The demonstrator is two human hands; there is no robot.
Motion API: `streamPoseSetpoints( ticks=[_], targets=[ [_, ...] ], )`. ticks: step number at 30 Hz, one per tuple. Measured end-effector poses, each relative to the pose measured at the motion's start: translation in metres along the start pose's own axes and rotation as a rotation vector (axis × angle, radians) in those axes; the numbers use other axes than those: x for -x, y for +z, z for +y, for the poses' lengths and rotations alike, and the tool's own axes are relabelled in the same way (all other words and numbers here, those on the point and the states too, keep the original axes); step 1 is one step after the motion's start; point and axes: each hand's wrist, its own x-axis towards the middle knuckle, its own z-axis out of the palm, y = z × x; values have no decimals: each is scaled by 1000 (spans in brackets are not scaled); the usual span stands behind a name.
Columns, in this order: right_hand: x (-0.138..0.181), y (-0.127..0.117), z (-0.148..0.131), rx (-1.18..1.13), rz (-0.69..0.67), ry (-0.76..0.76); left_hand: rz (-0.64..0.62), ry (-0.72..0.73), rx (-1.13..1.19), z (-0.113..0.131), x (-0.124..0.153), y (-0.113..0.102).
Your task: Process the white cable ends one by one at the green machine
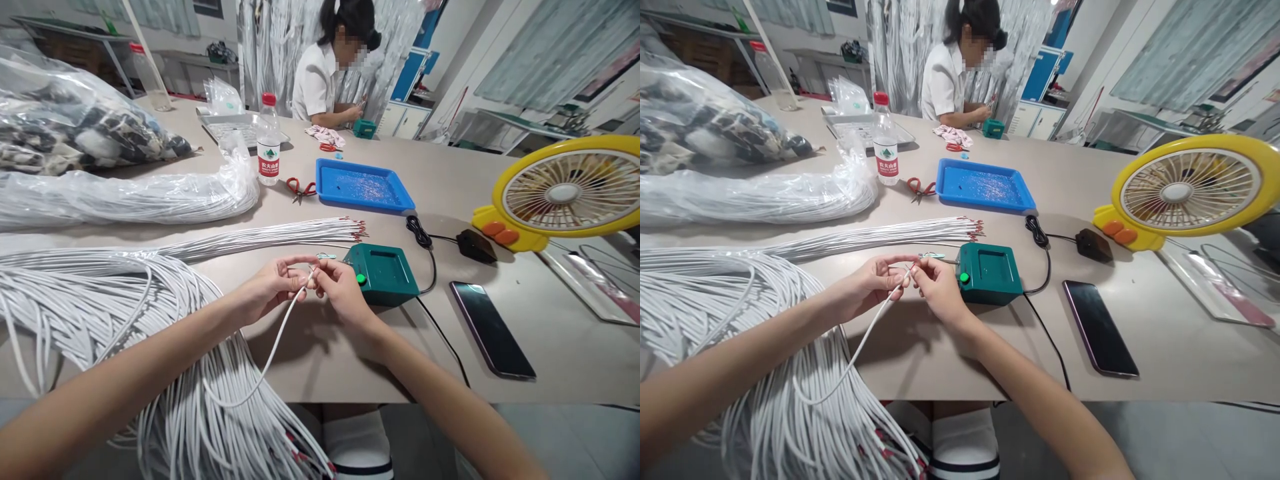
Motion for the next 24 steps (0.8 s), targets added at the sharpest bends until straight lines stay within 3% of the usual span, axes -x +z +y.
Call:
streamPoseSetpoints(
  ticks=[4,10,14,20,24],
  targets=[
    [2,0,2,5,97,-8,31,58,-37,1,1,3],
    [5,-1,0,-158,1,62,67,96,-117,1,0,4],
    [5,-3,-1,-186,0,5,98,98,-148,1,1,5],
    [9,-3,-7,-9,33,-89,176,160,-228,0,0,5],
    [10,-1,-12,127,51,-125,313,359,-483,-5,1,9]
  ],
)
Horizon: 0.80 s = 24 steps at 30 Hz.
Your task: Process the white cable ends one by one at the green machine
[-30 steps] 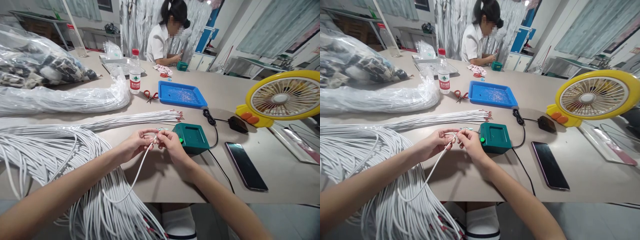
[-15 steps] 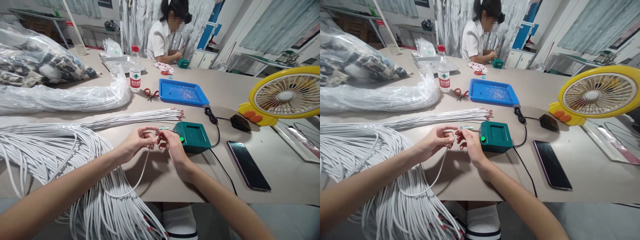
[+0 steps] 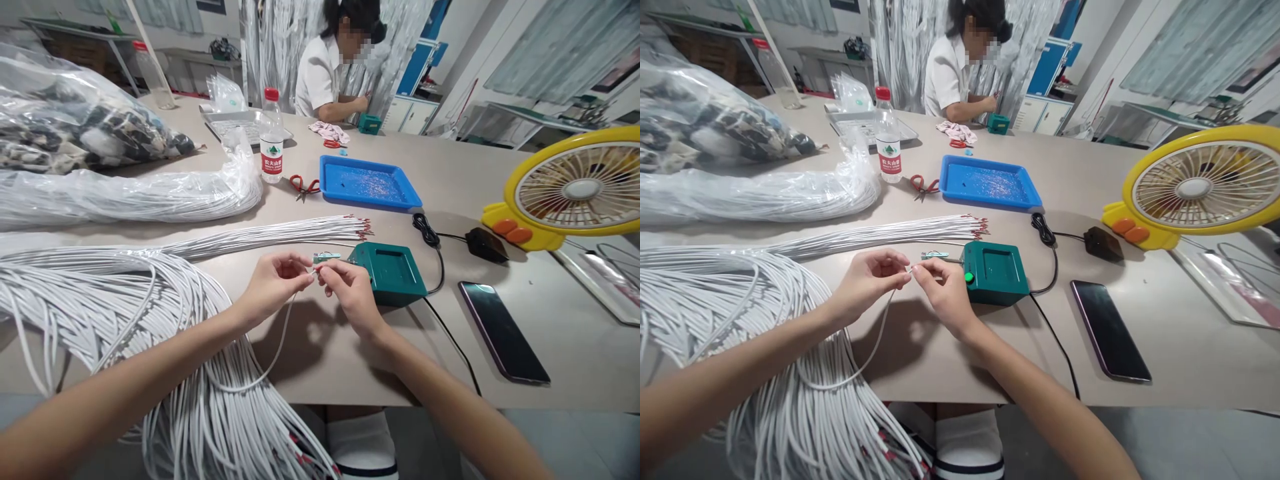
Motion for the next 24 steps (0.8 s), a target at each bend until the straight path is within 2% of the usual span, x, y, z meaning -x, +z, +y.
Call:
streamPoseSetpoints(
  ticks=[5,8,12,17,21,24],
  targets=[
    [-1,5,-4,23,22,25,57,349,-354,-2,9,3],
    [-2,7,-4,31,47,55,78,415,-432,-3,11,2],
    [-2,8,1,29,65,57,106,344,-353,-3,11,3],
    [-4,3,8,101,44,12,67,207,-256,-2,5,3],
    [-2,-1,8,275,25,-128,-32,23,-114,-1,2,2],
    [-1,-2,7,395,0,-198,-129,-10,-41,-2,3,3]
  ],
)
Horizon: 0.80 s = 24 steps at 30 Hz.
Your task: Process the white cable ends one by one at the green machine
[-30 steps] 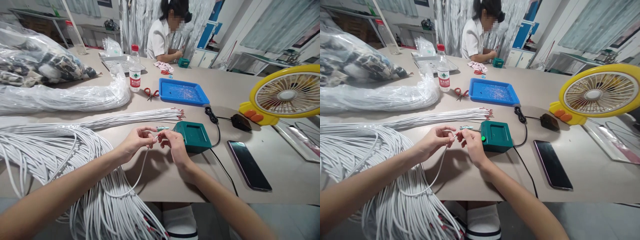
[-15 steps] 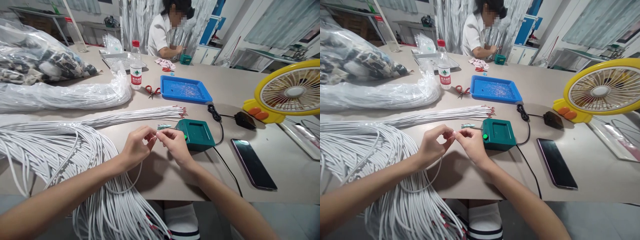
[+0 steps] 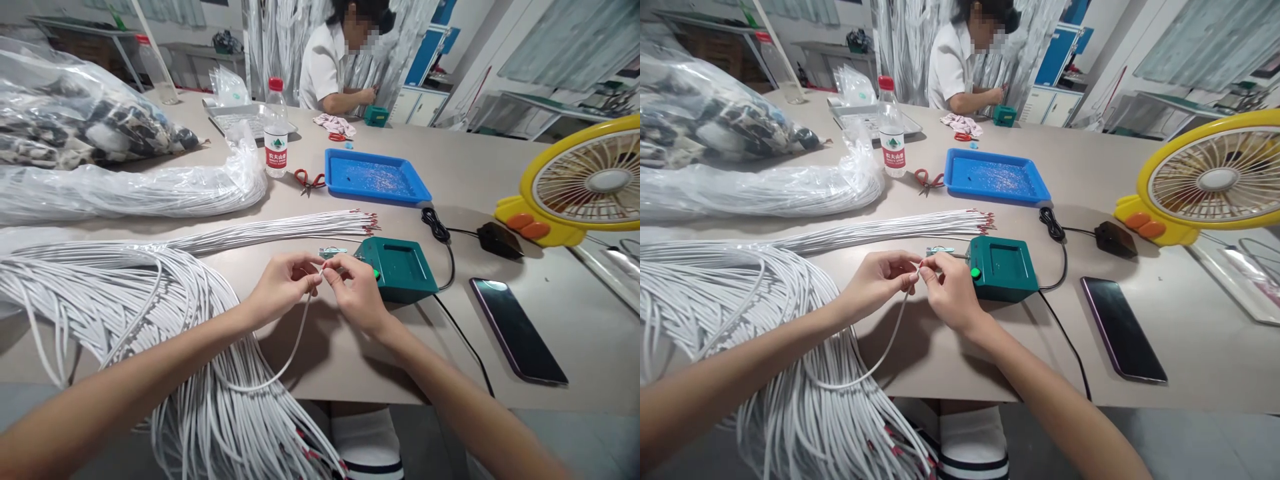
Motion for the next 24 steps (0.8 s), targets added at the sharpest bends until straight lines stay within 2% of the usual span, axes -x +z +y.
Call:
streamPoseSetpoints(
  ticks=[2,4,6,9,12,14,16,18,20,22,24],
  targets=[
    [-1,-2,0,8,-35,2,-20,50,-28,-1,1,1],
    [-4,-4,0,-80,-95,62,-7,166,-147,-3,2,0],
    [-6,-7,-1,-257,-190,202,-3,308,-327,-5,3,-3],
    [-8,-12,-4,-589,-386,520,-51,449,-544,-7,2,-8],
    [-9,-17,-7,-875,-495,769,-105,492,-605,-6,3,-12],
    [-9,-19,-8,-978,-515,821,-90,482,-570,-4,3,-12],
    [-9,-17,-7,-955,-562,791,1,427,-462,-1,1,-11],
    [-8,-13,-5,-784,-539,677,97,313,-275,2,-2,-11],
    [-6,-8,-1,-484,-343,451,107,177,-73,4,-6,-12],
    [-3,-3,3,-153,-87,157,48,77,78,5,-8,-14],
    [-1,-2,7,111,41,-112,6,10,168,5,-9,-15]
  ],
)
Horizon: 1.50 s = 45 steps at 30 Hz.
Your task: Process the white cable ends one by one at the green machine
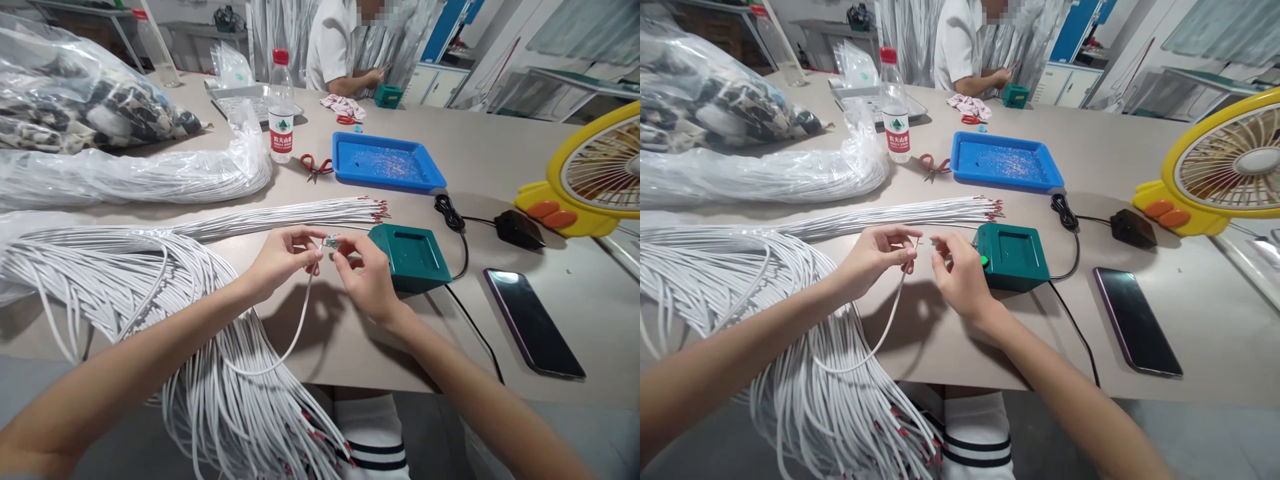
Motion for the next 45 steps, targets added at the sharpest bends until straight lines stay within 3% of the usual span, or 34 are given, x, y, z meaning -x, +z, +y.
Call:
streamPoseSetpoints(
  ticks=[4,7,12,19,25,28,31,36,38,40,41,43,45],
  targets=[
    [1,-3,7,337,35,-407,-31,-124,71,1,0,-1],
    [-2,-6,12,517,52,-600,-91,-175,62,2,0,0],
    [-4,-7,15,621,-9,-721,-144,-226,73,0,1,1],
    [-7,-13,13,654,-32,-752,-91,-354,183,-3,0,-2],
    [-4,-11,10,622,13,-677,-104,-384,259,-4,0,-5],
    [-2,-7,6,510,-4,-550,-109,-376,220,-3,1,-2],
    [-2,-3,0,142,-82,-196,-116,-177,-28,-5,5,1],
    [-5,-3,-13,-792,-373,667,-66,524,-675,-13,8,0],
    [-3,-4,-20,-959,-448,825,-38,609,-750,-15,6,-3],
    [-1,-5,-26,-887,-399,787,36,508,-659,-14,2,-4],
    [0,-6,-28,-756,-333,688,70,407,-579,-13,-1,-4],
    [-1,-11,-30,-338,-188,381,94,197,-423,-10,-6,-6],
    [-7,-18,-27,162,-123,85,90,75,-321,-9,-10,-8]
  ],
)
